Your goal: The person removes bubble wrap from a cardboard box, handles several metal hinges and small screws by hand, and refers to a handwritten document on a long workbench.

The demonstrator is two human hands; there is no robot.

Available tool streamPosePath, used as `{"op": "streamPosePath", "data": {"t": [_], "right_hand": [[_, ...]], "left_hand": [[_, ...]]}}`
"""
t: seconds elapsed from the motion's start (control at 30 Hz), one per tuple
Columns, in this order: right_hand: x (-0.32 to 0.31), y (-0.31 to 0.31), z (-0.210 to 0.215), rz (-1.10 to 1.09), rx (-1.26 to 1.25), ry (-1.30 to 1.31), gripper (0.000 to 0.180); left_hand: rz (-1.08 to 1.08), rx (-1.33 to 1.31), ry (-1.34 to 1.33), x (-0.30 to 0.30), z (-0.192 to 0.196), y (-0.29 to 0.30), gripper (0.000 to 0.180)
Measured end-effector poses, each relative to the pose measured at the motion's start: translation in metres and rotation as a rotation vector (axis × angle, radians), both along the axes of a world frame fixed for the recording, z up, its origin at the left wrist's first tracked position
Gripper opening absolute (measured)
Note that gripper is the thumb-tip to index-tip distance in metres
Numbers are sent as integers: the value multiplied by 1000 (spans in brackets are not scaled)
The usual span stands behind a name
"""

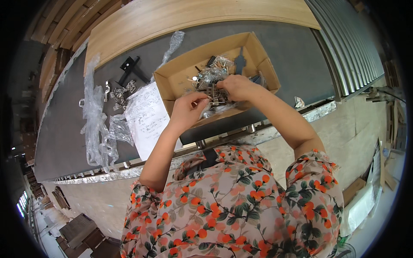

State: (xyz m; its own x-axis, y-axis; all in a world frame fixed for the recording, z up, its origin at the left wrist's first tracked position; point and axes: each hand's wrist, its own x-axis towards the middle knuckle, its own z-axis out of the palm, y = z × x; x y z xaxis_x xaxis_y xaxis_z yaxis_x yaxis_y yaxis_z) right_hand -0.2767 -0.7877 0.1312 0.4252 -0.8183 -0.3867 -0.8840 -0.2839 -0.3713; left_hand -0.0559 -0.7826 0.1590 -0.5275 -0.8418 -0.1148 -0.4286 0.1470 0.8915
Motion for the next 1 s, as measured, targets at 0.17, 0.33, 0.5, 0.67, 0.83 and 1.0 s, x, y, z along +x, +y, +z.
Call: {"op": "streamPosePath", "data": {"t": [0.17, 0.33, 0.5, 0.67, 0.83, 1.0], "right_hand": [[-41, -16, 31, -400, 151, -562, 28], [-34, -17, 57, -806, 266, -955, 22], [-1, 0, 45, -924, 301, -1146, 27], [27, 12, 52, -826, 189, -993, 28], [31, 10, 43, -476, -328, -735, 39], [44, 11, 66, -473, -136, -718, 31]], "left_hand": [[155, 205, 143, 22, -8, 5, 18], [178, 275, 432, 3, -5, 1, 35], [269, 258, 627, -25, 1, 4, 46], [176, 385, 525, -11, -4, -2, 44], [181, 578, 660, -6, 10, -4, 38], [54, 542, 515, 2, 9, -11, 32]]}}
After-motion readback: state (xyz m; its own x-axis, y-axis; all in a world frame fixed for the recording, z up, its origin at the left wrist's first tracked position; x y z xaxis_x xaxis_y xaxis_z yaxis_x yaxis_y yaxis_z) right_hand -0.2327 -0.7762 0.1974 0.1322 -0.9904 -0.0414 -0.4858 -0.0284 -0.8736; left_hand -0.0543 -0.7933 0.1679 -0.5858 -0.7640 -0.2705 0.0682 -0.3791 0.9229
